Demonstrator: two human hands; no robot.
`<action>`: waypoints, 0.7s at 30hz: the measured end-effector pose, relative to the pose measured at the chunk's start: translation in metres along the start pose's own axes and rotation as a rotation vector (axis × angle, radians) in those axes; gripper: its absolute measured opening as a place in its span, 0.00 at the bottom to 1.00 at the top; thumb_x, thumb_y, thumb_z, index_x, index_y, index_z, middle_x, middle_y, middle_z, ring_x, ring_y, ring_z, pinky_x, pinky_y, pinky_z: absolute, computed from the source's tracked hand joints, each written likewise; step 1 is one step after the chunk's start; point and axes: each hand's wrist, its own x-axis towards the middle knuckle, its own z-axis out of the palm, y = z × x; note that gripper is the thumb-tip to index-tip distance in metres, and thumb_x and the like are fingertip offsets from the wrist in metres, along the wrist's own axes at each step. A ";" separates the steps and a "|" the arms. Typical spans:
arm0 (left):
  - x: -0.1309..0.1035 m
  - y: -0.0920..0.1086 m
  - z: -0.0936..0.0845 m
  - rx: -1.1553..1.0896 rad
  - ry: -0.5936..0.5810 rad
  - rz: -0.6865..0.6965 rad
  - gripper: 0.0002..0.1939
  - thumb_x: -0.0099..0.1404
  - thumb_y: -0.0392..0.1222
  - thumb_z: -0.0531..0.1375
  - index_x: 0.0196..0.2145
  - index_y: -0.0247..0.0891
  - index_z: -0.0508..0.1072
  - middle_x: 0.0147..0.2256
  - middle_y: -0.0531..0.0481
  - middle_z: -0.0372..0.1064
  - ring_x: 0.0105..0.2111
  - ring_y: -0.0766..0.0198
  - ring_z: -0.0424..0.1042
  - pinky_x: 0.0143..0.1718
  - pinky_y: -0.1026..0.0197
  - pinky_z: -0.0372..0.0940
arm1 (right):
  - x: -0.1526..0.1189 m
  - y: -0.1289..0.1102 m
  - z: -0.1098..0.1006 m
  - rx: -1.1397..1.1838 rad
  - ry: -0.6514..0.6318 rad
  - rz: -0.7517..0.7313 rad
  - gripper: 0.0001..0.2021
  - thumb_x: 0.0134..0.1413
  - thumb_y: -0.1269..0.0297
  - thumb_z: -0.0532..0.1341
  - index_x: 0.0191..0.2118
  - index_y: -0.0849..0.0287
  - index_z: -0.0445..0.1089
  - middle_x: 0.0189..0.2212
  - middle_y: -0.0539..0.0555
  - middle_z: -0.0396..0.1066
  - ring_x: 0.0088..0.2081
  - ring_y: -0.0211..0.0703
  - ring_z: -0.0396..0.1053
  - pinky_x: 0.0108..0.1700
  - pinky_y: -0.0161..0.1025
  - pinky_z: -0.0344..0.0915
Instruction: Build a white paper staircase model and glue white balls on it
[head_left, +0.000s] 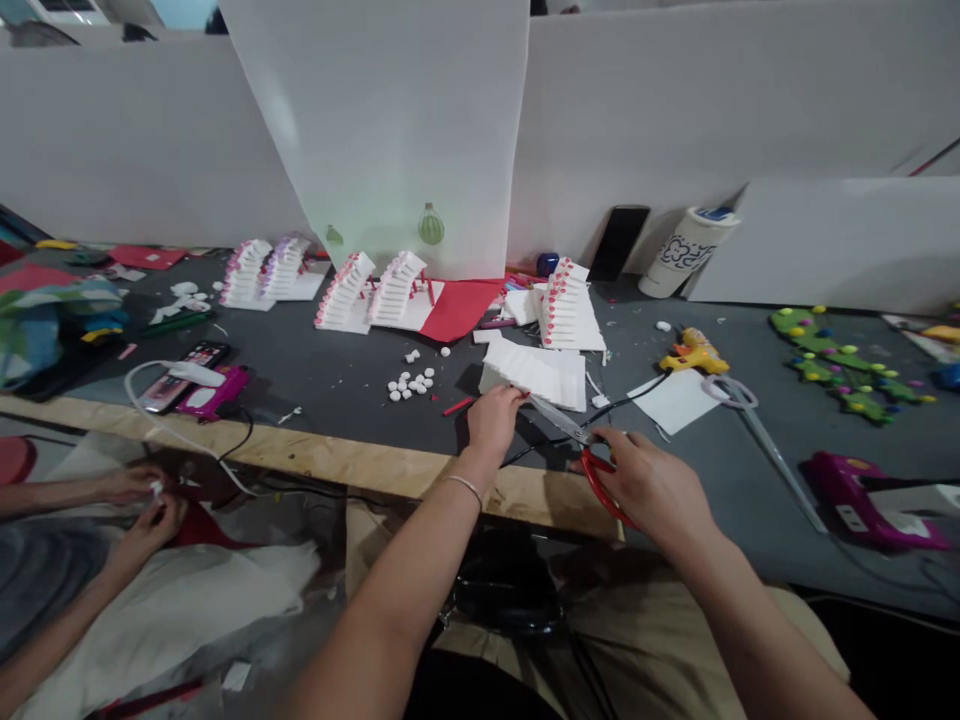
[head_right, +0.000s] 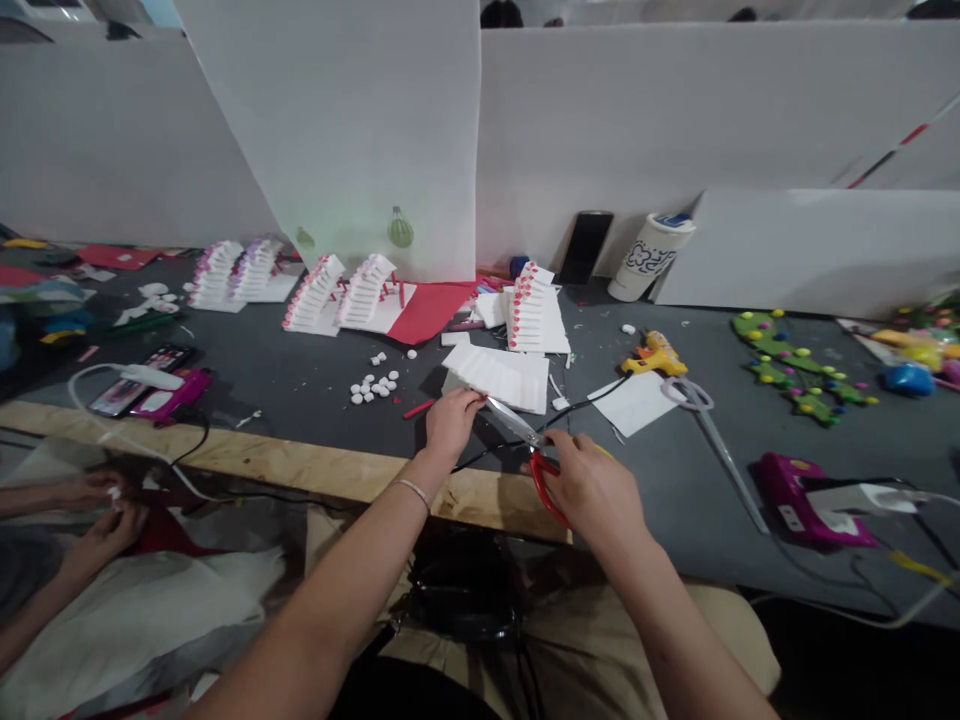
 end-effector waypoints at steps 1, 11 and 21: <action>0.000 0.000 0.000 -0.002 0.005 0.003 0.12 0.70 0.41 0.54 0.40 0.43 0.78 0.40 0.50 0.75 0.40 0.63 0.72 0.38 0.64 0.61 | 0.000 0.000 0.000 -0.002 0.001 -0.002 0.19 0.54 0.51 0.63 0.47 0.56 0.71 0.31 0.54 0.73 0.25 0.44 0.69 0.23 0.36 0.46; -0.001 -0.001 0.002 -0.018 0.027 0.025 0.12 0.70 0.40 0.54 0.38 0.41 0.78 0.39 0.49 0.75 0.38 0.62 0.72 0.35 0.63 0.60 | 0.001 -0.002 0.001 -0.018 0.008 -0.008 0.18 0.54 0.51 0.64 0.46 0.57 0.71 0.30 0.54 0.73 0.25 0.44 0.69 0.23 0.36 0.45; -0.002 0.001 0.000 -0.025 0.011 0.019 0.12 0.70 0.40 0.54 0.39 0.42 0.79 0.39 0.49 0.75 0.38 0.62 0.71 0.36 0.64 0.61 | 0.001 -0.006 0.000 -0.021 -0.016 0.003 0.18 0.55 0.50 0.62 0.45 0.57 0.70 0.29 0.55 0.73 0.23 0.44 0.69 0.22 0.37 0.44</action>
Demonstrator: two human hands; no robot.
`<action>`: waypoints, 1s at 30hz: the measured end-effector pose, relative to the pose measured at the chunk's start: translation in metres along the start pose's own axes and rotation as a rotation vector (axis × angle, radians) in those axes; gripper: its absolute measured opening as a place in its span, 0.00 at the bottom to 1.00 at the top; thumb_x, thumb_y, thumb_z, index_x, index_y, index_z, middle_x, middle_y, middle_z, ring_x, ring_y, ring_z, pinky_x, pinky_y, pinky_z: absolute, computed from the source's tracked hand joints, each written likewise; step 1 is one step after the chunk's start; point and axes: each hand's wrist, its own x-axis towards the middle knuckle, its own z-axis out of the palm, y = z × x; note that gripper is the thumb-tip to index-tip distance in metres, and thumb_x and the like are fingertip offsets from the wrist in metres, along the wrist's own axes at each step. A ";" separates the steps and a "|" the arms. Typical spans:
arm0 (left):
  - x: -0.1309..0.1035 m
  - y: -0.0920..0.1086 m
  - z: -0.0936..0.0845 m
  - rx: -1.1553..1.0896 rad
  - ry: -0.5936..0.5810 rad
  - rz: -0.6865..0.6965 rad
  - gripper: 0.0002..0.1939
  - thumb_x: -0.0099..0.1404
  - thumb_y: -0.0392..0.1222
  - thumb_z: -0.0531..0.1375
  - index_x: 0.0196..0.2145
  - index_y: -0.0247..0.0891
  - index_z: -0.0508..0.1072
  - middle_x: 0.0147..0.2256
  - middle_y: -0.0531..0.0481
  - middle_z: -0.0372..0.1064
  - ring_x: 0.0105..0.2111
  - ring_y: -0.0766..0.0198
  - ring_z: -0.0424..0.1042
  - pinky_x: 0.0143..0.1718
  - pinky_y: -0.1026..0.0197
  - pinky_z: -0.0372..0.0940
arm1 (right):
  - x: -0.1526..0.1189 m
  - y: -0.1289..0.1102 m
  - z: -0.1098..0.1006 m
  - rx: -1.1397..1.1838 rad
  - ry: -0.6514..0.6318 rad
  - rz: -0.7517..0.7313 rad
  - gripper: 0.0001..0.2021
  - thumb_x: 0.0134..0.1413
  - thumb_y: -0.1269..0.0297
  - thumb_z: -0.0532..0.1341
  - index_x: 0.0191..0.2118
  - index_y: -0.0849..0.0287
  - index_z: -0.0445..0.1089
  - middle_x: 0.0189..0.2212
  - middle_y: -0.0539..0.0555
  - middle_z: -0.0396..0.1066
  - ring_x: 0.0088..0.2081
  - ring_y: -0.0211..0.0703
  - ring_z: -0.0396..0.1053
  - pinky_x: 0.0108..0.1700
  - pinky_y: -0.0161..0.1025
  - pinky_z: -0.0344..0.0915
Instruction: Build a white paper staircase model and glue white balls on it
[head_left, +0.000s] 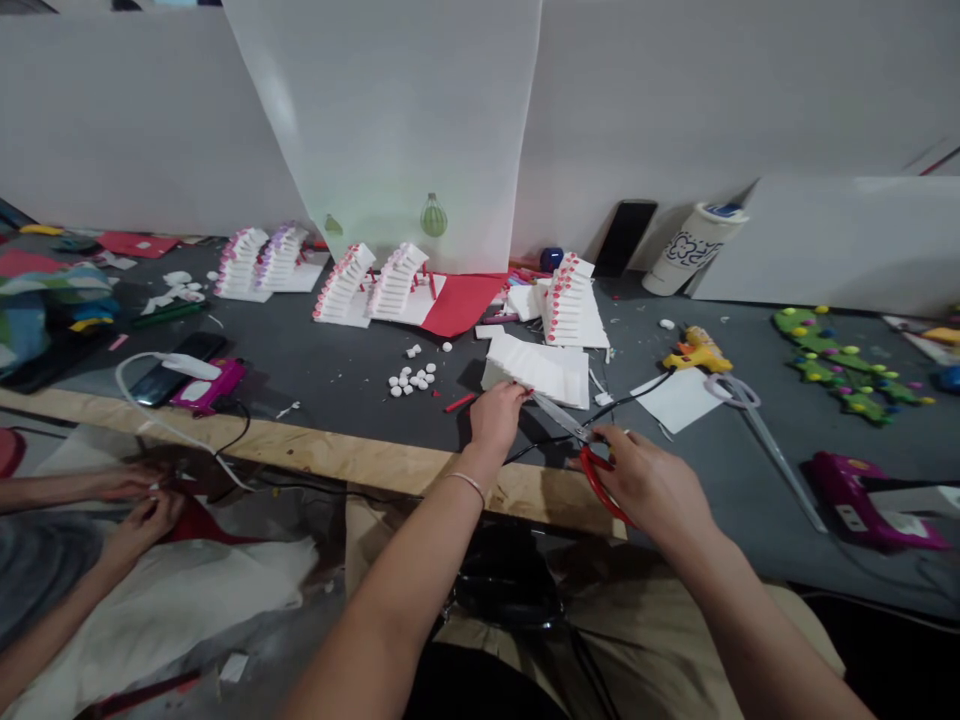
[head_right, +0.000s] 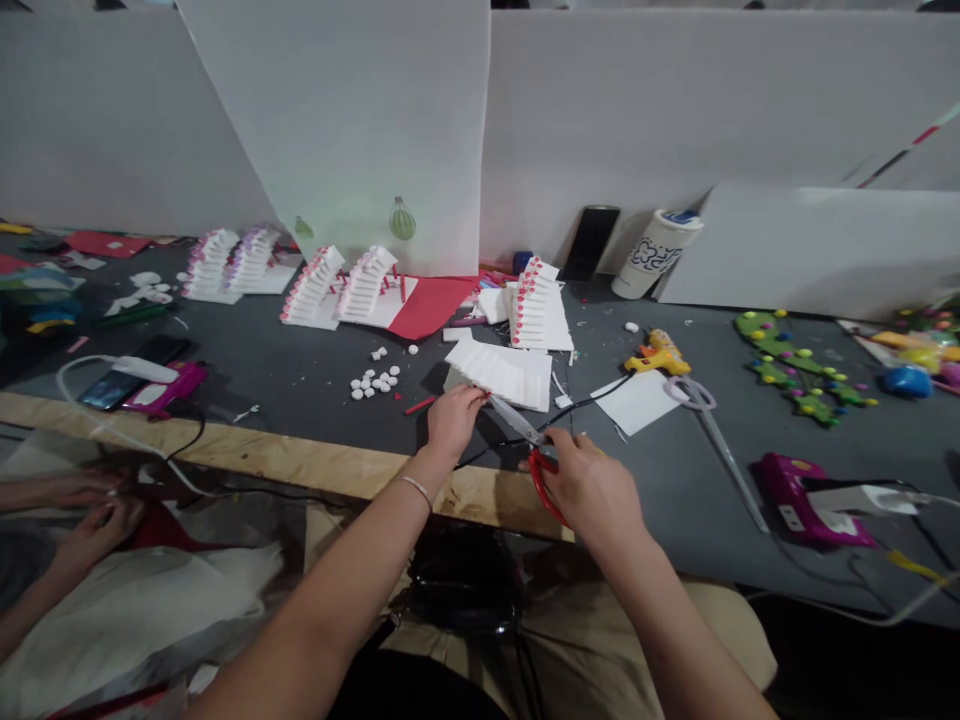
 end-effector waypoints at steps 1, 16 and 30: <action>0.000 0.000 0.000 0.000 0.000 -0.001 0.12 0.70 0.40 0.54 0.39 0.41 0.79 0.39 0.49 0.75 0.38 0.62 0.71 0.36 0.64 0.61 | 0.000 0.000 0.000 0.003 -0.006 -0.001 0.18 0.55 0.50 0.62 0.45 0.57 0.70 0.29 0.55 0.73 0.23 0.44 0.69 0.22 0.37 0.45; -0.003 0.000 -0.009 -0.083 0.013 0.097 0.08 0.67 0.36 0.57 0.39 0.41 0.77 0.42 0.50 0.73 0.39 0.64 0.72 0.40 0.64 0.64 | -0.007 0.010 0.011 0.263 -0.054 0.046 0.17 0.57 0.52 0.57 0.45 0.56 0.72 0.31 0.57 0.78 0.29 0.49 0.75 0.27 0.37 0.59; -0.043 0.030 -0.049 -0.717 0.036 0.023 0.08 0.62 0.43 0.61 0.34 0.37 0.77 0.30 0.50 0.76 0.29 0.65 0.71 0.32 0.65 0.66 | -0.057 0.002 0.014 1.158 -0.160 0.285 0.23 0.42 0.48 0.67 0.41 0.58 0.73 0.28 0.53 0.76 0.27 0.44 0.72 0.30 0.37 0.68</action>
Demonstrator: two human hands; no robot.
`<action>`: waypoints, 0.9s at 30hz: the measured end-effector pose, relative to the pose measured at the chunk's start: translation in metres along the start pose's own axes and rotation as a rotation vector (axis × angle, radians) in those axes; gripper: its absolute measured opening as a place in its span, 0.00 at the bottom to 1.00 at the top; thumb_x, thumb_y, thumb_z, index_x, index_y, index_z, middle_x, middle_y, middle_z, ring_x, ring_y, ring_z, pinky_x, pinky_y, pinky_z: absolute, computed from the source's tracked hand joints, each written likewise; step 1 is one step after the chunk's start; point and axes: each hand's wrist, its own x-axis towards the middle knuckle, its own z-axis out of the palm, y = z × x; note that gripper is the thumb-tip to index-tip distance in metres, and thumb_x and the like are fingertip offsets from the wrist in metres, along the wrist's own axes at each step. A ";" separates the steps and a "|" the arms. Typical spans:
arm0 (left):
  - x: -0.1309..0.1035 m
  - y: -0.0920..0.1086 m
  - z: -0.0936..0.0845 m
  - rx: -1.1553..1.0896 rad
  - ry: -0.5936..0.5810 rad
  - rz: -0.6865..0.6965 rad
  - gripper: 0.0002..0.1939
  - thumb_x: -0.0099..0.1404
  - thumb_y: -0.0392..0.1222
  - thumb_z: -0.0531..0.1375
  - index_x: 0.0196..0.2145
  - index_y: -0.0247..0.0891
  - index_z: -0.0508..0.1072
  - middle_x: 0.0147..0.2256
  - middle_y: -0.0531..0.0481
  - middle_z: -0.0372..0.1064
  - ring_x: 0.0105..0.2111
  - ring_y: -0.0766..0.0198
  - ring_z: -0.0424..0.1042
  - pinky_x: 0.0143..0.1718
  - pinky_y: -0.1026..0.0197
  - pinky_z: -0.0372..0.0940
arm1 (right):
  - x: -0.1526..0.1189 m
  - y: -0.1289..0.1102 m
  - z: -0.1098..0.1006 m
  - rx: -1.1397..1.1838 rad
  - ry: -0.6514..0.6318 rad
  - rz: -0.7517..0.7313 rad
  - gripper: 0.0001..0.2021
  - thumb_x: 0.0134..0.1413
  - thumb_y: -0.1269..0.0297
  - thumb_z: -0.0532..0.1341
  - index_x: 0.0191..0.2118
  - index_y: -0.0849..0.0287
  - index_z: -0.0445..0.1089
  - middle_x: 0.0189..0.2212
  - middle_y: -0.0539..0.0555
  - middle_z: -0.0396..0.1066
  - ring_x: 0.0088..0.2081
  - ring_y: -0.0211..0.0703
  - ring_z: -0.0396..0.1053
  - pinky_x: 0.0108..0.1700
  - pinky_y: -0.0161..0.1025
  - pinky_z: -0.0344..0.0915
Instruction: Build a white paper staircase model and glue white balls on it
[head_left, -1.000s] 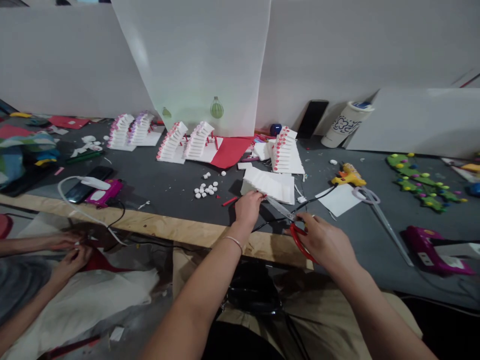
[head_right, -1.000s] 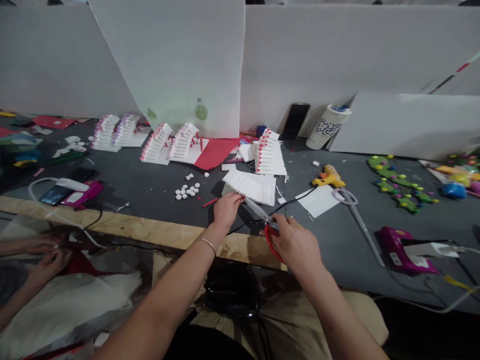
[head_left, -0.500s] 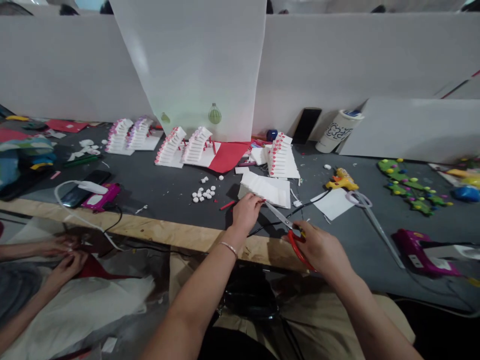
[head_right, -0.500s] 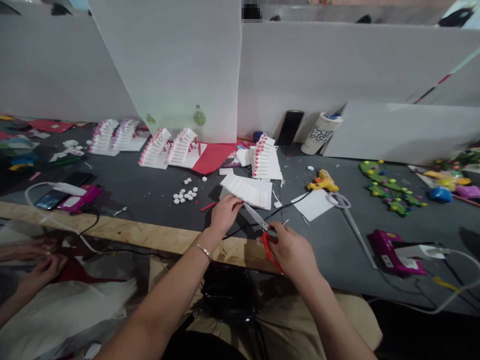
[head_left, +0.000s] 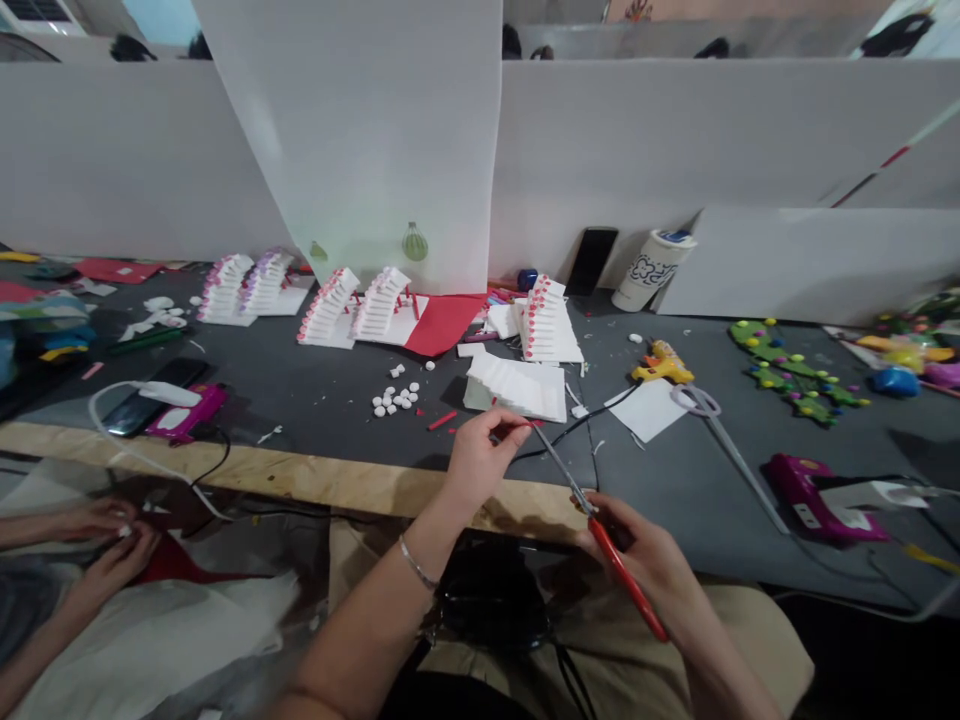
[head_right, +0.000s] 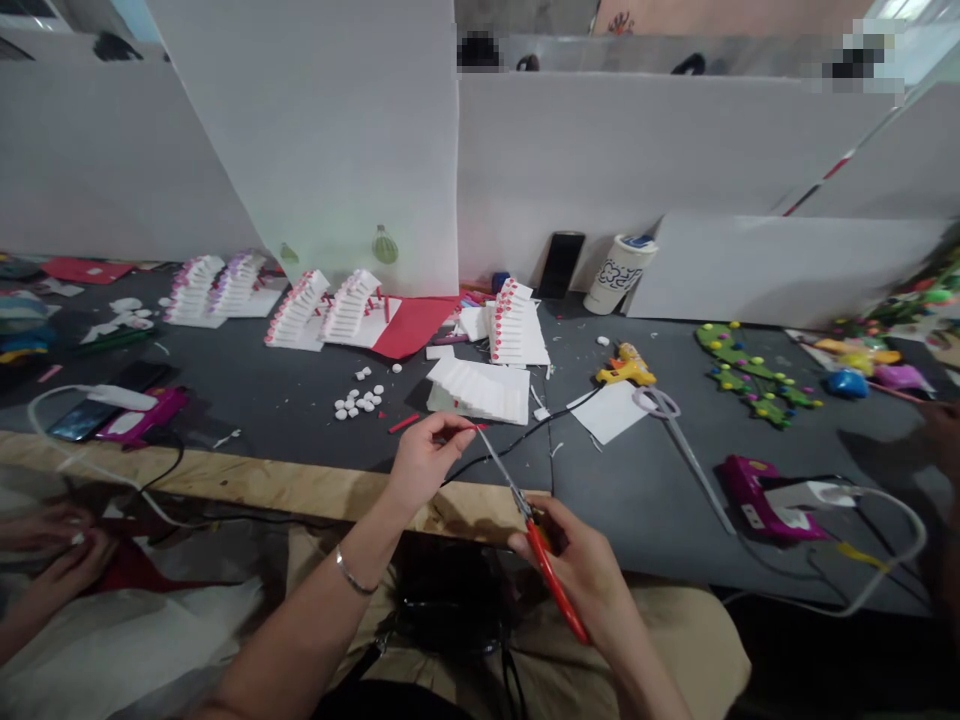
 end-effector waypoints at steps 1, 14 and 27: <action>-0.002 0.003 0.000 -0.020 -0.011 -0.011 0.08 0.62 0.43 0.61 0.33 0.37 0.77 0.29 0.50 0.75 0.28 0.66 0.71 0.31 0.65 0.65 | -0.004 0.000 0.002 0.024 0.004 -0.013 0.22 0.42 0.48 0.67 0.42 0.58 0.73 0.29 0.53 0.76 0.29 0.44 0.72 0.32 0.36 0.68; -0.016 0.018 0.001 -0.001 -0.114 -0.073 0.06 0.58 0.42 0.62 0.30 0.37 0.78 0.28 0.50 0.76 0.27 0.66 0.69 0.28 0.66 0.62 | -0.028 0.007 0.017 -0.012 0.087 -0.017 0.20 0.44 0.49 0.67 0.41 0.55 0.72 0.26 0.48 0.73 0.27 0.41 0.70 0.31 0.33 0.66; -0.021 0.003 0.005 -0.199 -0.194 -0.291 0.09 0.57 0.44 0.61 0.33 0.37 0.77 0.28 0.49 0.75 0.23 0.67 0.71 0.15 0.70 0.56 | -0.008 0.029 -0.039 -0.411 0.364 -0.014 0.22 0.45 0.45 0.62 0.43 0.53 0.71 0.29 0.53 0.78 0.29 0.48 0.76 0.28 0.37 0.69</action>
